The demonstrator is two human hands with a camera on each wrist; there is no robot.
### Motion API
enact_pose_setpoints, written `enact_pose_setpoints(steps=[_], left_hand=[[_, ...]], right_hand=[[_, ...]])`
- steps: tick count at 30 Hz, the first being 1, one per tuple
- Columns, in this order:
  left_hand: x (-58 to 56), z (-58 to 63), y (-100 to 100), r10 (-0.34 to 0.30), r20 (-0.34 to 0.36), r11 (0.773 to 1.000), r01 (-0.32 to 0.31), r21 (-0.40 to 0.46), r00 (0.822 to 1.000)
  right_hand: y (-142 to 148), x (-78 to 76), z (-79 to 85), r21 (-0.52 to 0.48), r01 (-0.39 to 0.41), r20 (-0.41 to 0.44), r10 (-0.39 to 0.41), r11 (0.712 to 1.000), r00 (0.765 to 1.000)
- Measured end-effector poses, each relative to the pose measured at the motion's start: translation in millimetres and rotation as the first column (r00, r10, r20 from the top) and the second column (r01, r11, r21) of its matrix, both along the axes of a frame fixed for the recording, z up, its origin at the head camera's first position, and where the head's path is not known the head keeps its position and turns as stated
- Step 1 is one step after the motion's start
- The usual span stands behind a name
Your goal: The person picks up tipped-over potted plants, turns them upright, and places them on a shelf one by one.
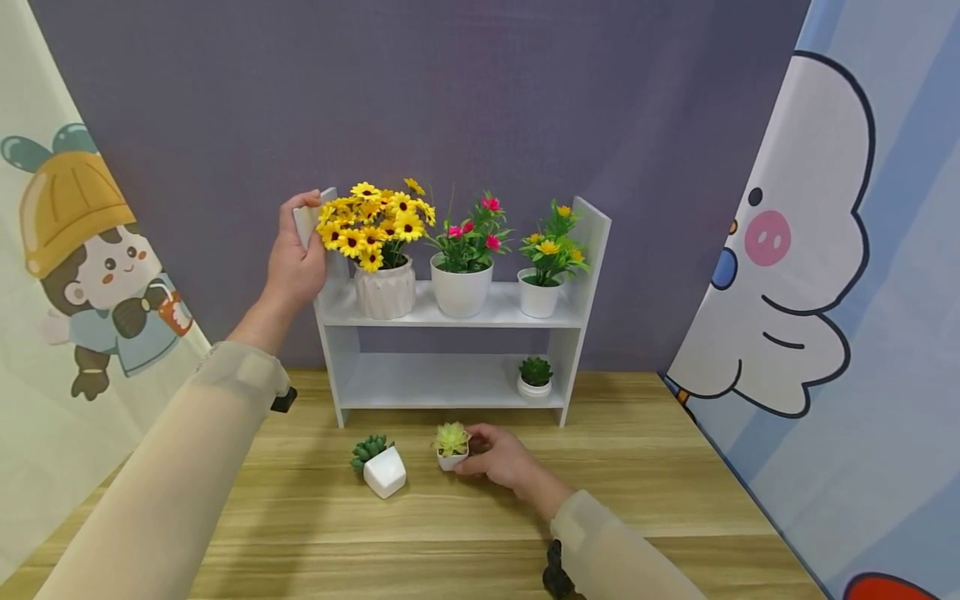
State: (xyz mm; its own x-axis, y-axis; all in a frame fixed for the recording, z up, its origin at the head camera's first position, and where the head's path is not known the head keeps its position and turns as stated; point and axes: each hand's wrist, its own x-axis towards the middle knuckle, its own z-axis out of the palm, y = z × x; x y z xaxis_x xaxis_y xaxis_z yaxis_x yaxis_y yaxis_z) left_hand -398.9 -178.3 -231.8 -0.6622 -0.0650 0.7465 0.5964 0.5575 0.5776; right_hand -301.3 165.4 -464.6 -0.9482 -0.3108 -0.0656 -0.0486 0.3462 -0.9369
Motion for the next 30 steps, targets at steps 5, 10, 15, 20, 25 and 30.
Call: enact_pose_setpoints(steps=[5,10,15,20,25,30], left_hand=[[-0.9,-0.9,0,-0.003,0.009,1.000,0.003,-0.001,1.000],[-0.6,-0.5,0,0.011,0.014,1.000,-0.011,-0.001,1.000],[0.0,-0.3,1,0.016,0.020,1.000,-0.016,-0.001,1.000],[0.0,0.2,1,0.009,0.012,1.000,-0.009,-0.003,1.000],[0.3,0.3,1,0.009,0.011,1.000,-0.009,-0.002,1.000],[0.5,0.5,1,0.010,0.006,1.000,-0.010,-0.001,1.000]], right_hand=[[1,1.6,2.9,-0.030,0.007,0.010,-0.006,1.000,1.000],[1,-0.5,8.0,-0.043,0.022,-0.002,-0.022,0.999,1.000],[0,-8.1,13.4,-0.078,0.046,-0.022,-0.048,0.996,0.999],[1,-15.5,20.5,-0.089,0.084,-0.051,-0.089,0.992,0.995],[1,-19.7,28.0,-0.075,0.118,-0.062,-0.123,0.990,0.990],[-2,-22.6,31.8,-0.072,0.124,-0.075,-0.129,0.990,0.989]])
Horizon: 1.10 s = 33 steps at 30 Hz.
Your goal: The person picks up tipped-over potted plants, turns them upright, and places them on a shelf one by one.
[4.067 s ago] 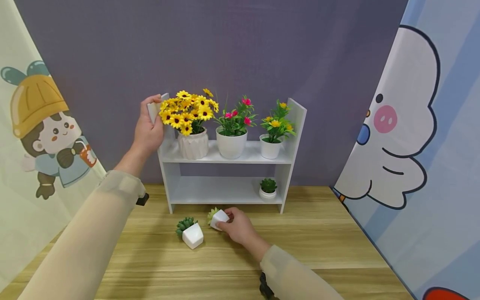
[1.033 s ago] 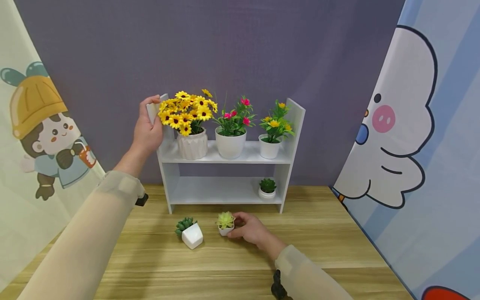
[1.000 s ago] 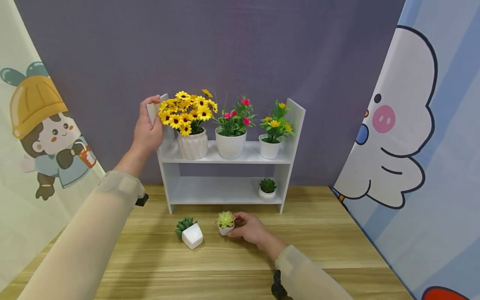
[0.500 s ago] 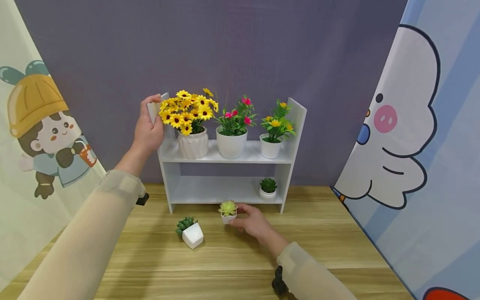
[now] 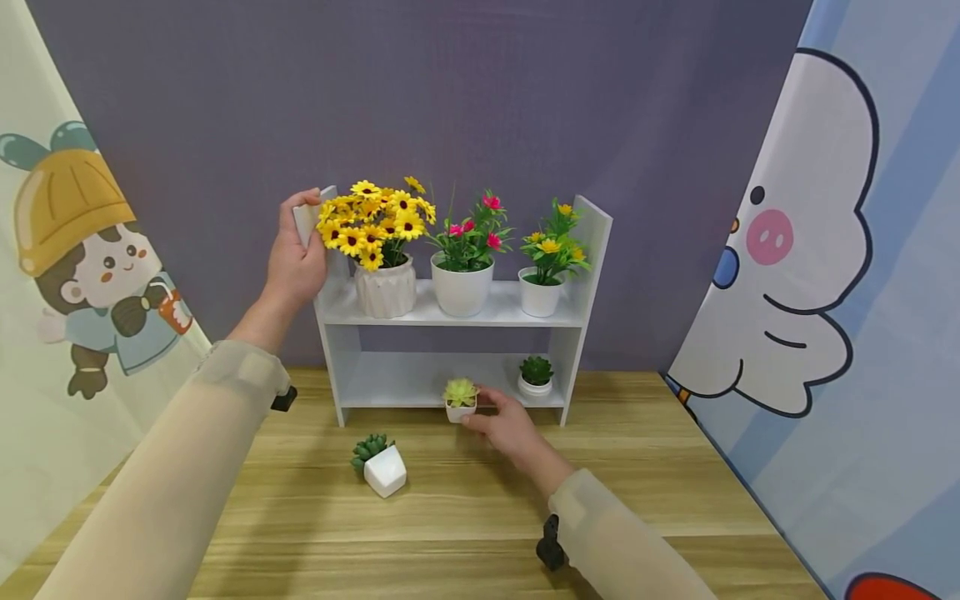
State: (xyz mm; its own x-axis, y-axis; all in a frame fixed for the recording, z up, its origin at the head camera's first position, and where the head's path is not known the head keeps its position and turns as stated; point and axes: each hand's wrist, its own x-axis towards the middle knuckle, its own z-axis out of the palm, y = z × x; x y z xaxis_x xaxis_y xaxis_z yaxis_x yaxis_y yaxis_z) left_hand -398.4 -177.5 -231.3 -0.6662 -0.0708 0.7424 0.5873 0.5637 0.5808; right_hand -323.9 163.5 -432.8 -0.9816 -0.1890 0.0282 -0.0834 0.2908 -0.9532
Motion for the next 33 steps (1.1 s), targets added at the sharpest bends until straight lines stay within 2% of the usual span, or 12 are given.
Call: enact_pose_setpoints(steps=[7,19,33], left_hand=[[0.0,-0.8,0,0.000,-0.008,1.000,0.000,-0.002,1.000],[2.0,-0.9,1,-0.004,-0.012,1.000,0.004,-0.005,1.000],[1.1,-1.0,0,0.003,-0.020,1.000,-0.003,-0.013,1.000]], right_hand=[[-4,-5.8,1.6,0.010,0.005,-0.033,-0.005,1.000,0.999],[-6,-19.0,-0.2,0.029,0.030,-0.022,-0.030,0.999,0.999],[-15,-28.6,-3.4,-0.035,0.074,-0.020,-0.075,0.997,0.997]])
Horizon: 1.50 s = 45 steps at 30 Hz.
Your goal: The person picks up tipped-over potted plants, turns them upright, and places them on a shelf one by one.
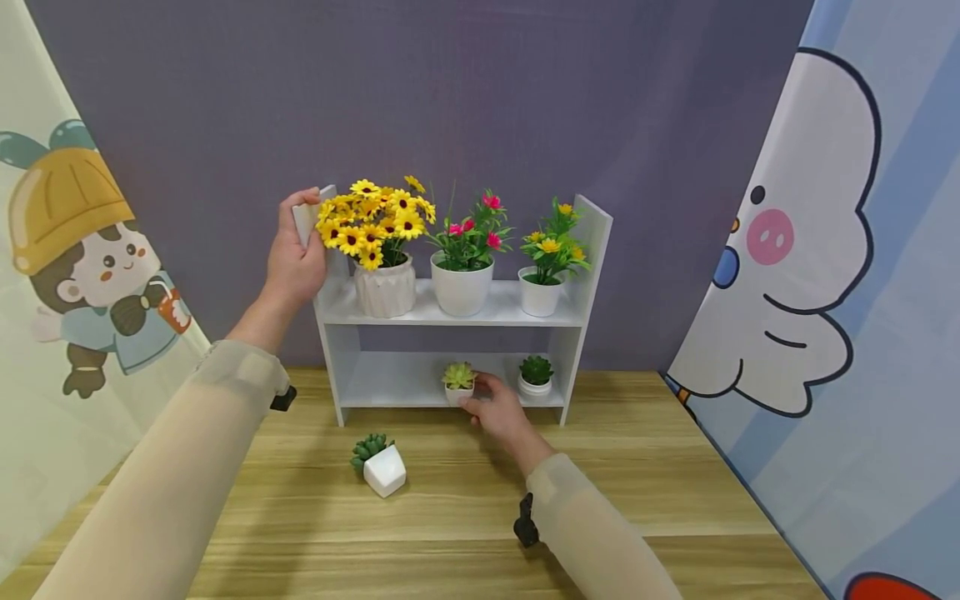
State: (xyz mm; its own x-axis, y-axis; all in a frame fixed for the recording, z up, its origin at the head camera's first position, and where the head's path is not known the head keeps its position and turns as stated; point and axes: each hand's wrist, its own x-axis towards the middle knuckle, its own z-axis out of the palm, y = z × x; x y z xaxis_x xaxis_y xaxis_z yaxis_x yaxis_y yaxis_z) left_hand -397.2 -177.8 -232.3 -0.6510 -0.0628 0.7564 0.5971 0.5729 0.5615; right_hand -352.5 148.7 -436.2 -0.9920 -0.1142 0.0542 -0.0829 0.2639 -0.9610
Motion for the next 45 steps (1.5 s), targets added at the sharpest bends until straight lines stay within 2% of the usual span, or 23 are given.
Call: enact_pose_setpoints(steps=[15,23,26,45], left_hand=[[-0.5,0.0,-0.6,0.004,-0.011,1.000,-0.004,-0.008,1.000],[-0.7,0.5,1.3,-0.038,-0.024,0.998,0.039,0.045,0.999],[-1.4,0.1,1.2,-0.035,-0.027,0.998,0.036,0.047,0.999],[-0.9,-0.2,0.5,-0.035,-0.014,0.998,0.036,0.043,0.999]], right_hand=[[-7.1,-5.0,-0.4,0.026,0.034,-0.014,-0.033,0.999,0.999],[-9.3,-8.5,-2.1,-0.017,0.029,-0.009,-0.029,0.999,1.000],[-9.9,-9.2,-2.4,-0.023,0.027,-0.004,-0.027,0.999,1.000],[-9.2,-4.8,0.2,-0.031,0.009,0.014,-0.009,0.999,1.000]])
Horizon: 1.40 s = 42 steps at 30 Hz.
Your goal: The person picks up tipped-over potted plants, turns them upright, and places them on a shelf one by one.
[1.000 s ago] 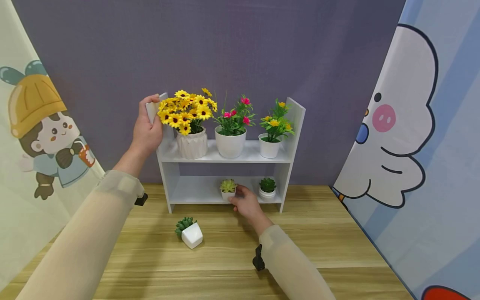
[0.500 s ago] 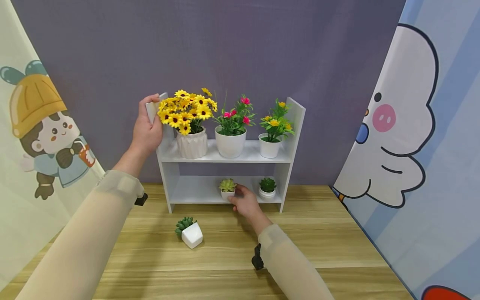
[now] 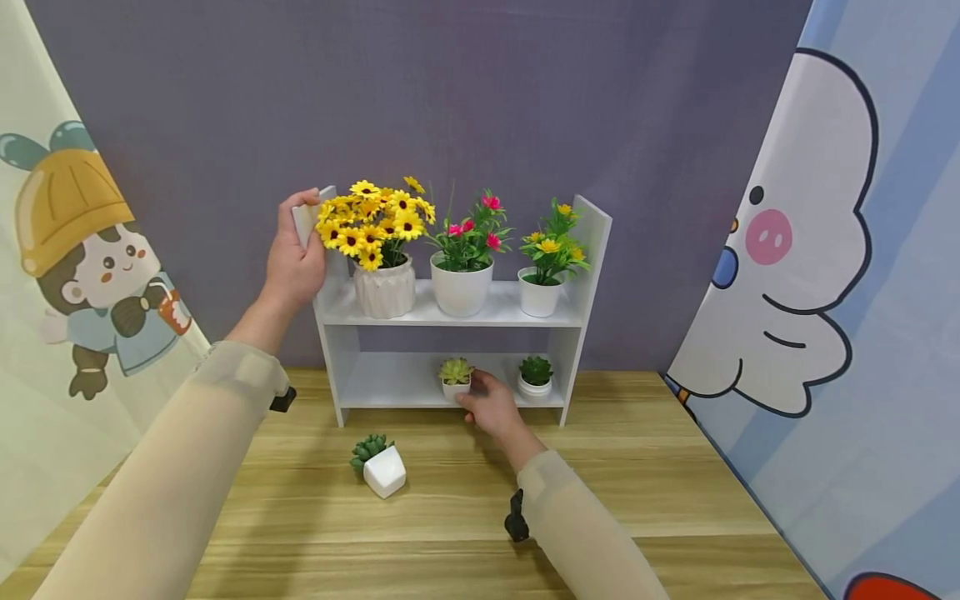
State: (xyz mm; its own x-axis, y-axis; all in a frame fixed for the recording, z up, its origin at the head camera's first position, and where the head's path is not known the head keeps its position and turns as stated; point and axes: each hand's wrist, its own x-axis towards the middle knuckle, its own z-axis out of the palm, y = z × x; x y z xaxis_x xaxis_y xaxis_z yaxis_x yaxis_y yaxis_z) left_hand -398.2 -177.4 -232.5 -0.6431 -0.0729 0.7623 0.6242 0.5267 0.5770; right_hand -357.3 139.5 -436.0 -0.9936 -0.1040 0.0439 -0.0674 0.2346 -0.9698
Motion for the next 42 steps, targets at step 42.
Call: enact_pose_setpoints(steps=[42], left_hand=[[-1.4,-0.1,-1,-0.011,0.005,1.000,0.011,-0.003,1.000]], right_hand=[[57,88.4,-4.5,0.145,-0.252,0.047,0.248,0.957,0.968]])
